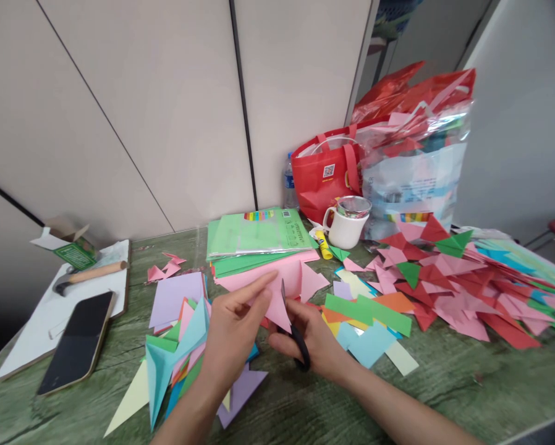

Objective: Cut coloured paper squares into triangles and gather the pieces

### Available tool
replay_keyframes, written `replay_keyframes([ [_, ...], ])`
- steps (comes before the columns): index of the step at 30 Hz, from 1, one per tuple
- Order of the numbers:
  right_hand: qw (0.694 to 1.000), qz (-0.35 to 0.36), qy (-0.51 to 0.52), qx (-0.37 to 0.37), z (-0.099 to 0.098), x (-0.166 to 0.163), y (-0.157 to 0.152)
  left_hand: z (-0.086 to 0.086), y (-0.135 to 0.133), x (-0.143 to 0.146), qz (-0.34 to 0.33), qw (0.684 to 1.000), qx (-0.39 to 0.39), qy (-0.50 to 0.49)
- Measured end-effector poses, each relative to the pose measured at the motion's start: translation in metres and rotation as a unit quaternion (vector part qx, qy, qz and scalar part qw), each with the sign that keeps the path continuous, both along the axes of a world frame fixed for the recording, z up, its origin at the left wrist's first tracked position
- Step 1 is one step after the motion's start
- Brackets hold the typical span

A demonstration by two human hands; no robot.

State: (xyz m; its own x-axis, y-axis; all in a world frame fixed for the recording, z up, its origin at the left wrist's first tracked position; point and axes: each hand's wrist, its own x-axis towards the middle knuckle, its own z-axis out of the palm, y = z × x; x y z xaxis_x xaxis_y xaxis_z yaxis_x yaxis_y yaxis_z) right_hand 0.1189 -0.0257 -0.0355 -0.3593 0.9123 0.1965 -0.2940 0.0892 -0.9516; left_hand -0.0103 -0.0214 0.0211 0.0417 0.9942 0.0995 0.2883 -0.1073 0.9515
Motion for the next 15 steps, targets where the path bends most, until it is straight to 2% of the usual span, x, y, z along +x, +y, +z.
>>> replay_keyframes([
  [11,1.000,-0.001,0.003,0.001,-0.0062,-0.0002,0.0013,-0.0012,-0.0002,0.0039,0.006,0.996,-0.028,-0.090],
  [15,1.000,-0.024,-0.020,0.004,-0.0068,-0.0009,0.0011,-0.0006,-0.0006,0.0055,0.008,0.994,-0.038,-0.103],
])
